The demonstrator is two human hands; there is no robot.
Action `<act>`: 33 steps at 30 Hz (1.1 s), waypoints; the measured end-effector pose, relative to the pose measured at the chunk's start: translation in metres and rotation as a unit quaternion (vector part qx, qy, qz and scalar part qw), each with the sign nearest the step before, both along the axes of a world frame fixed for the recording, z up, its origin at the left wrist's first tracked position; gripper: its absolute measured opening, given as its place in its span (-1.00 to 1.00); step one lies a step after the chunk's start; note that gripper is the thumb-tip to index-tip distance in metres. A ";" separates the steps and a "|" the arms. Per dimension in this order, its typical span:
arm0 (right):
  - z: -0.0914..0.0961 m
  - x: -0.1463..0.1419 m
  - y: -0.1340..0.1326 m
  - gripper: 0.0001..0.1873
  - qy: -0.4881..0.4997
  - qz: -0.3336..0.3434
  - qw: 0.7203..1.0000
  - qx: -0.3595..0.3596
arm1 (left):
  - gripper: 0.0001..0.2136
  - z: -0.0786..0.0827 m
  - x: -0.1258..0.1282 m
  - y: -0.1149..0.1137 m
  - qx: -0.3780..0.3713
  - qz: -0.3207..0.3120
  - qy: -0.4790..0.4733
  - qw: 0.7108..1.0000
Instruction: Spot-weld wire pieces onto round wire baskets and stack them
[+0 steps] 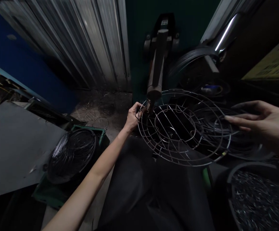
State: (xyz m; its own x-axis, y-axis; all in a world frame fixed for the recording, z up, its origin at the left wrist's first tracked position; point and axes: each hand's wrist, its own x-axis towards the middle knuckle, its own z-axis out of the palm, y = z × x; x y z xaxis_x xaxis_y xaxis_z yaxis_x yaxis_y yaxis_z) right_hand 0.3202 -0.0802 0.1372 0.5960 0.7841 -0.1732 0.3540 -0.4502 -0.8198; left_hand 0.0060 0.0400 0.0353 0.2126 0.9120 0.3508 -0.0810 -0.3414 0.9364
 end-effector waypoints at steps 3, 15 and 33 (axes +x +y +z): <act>0.003 -0.002 0.003 -0.39 0.034 -0.032 0.999 -0.005 | -0.88 -0.001 0.000 0.001 0.009 0.003 0.002 1.000; 0.011 -0.006 0.009 -0.60 0.052 -0.054 0.997 0.001 | -0.84 -0.003 0.001 -0.001 0.016 0.016 0.009 1.000; 0.076 -0.093 -0.001 -0.70 0.056 -0.100 0.993 -0.041 | -0.80 0.004 -0.026 -0.011 -0.046 0.047 -0.043 0.997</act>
